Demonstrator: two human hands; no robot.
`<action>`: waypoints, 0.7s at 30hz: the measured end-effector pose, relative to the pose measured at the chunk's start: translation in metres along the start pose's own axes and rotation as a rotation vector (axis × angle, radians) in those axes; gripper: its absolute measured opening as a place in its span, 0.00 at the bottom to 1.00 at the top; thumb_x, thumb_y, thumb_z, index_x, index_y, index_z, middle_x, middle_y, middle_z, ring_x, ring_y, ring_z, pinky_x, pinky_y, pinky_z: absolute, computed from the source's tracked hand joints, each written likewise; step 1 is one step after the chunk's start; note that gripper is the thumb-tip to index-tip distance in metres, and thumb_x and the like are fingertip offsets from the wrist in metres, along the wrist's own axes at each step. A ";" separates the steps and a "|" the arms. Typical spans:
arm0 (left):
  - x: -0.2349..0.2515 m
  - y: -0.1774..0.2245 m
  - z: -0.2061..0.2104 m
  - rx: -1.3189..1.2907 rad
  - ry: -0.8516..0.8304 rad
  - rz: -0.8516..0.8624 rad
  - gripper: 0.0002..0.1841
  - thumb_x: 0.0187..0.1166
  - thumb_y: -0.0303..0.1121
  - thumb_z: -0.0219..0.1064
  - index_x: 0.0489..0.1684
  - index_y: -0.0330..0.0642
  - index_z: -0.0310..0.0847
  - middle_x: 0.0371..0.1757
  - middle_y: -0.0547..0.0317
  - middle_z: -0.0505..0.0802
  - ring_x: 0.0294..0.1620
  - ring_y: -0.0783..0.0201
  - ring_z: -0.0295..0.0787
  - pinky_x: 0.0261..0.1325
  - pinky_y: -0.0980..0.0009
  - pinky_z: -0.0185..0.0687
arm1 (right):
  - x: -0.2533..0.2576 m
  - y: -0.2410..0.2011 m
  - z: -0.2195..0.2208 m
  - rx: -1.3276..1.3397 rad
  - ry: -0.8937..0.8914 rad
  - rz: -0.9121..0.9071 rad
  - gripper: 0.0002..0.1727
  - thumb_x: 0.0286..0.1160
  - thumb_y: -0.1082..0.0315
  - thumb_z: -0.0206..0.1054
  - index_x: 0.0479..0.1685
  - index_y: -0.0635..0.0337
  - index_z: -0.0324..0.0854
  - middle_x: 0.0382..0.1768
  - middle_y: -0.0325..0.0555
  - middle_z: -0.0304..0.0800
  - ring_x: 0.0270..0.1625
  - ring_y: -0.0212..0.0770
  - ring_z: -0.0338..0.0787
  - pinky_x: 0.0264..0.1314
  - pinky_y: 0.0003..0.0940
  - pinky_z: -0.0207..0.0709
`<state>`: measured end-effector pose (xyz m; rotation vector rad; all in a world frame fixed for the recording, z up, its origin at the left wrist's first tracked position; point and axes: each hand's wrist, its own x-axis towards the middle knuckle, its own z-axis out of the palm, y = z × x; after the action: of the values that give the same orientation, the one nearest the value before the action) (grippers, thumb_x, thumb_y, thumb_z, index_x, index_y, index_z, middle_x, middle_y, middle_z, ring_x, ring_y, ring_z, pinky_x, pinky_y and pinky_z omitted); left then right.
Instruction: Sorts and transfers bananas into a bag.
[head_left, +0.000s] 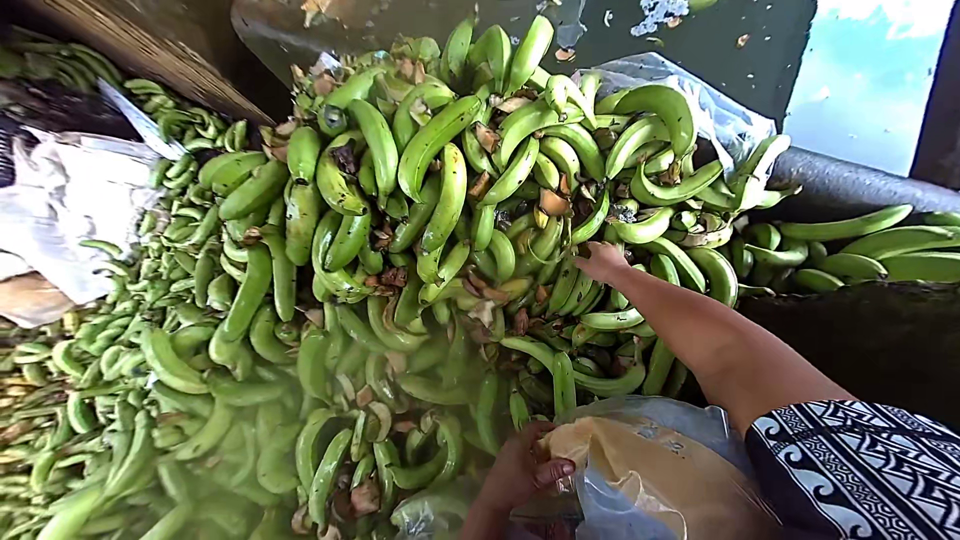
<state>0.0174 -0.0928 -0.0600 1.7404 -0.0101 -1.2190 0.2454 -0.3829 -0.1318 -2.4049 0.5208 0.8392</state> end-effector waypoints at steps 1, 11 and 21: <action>0.001 0.001 0.000 -0.004 -0.005 -0.012 0.41 0.67 0.48 0.80 0.76 0.28 0.73 0.62 0.34 0.90 0.61 0.47 0.89 0.68 0.51 0.82 | -0.003 -0.009 -0.001 -0.033 -0.033 0.014 0.39 0.85 0.45 0.64 0.83 0.69 0.69 0.82 0.69 0.71 0.87 0.69 0.66 0.87 0.69 0.56; 0.000 -0.003 0.001 -0.028 0.017 -0.009 0.40 0.66 0.44 0.81 0.75 0.29 0.74 0.60 0.37 0.91 0.58 0.51 0.91 0.66 0.54 0.84 | -0.006 -0.001 -0.037 -0.240 0.264 -0.187 0.26 0.74 0.67 0.73 0.71 0.69 0.81 0.72 0.73 0.79 0.81 0.77 0.69 0.72 0.80 0.63; 0.006 0.001 0.002 -0.057 -0.007 -0.015 0.40 0.65 0.43 0.82 0.75 0.28 0.73 0.58 0.39 0.92 0.55 0.55 0.91 0.63 0.58 0.84 | -0.016 -0.028 -0.041 -0.333 0.133 -0.075 0.31 0.74 0.77 0.68 0.80 0.69 0.69 0.80 0.73 0.68 0.78 0.81 0.70 0.66 0.85 0.65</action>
<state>0.0194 -0.0981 -0.0635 1.6891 0.0334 -1.2254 0.2661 -0.3825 -0.0839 -2.7804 0.3596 0.7881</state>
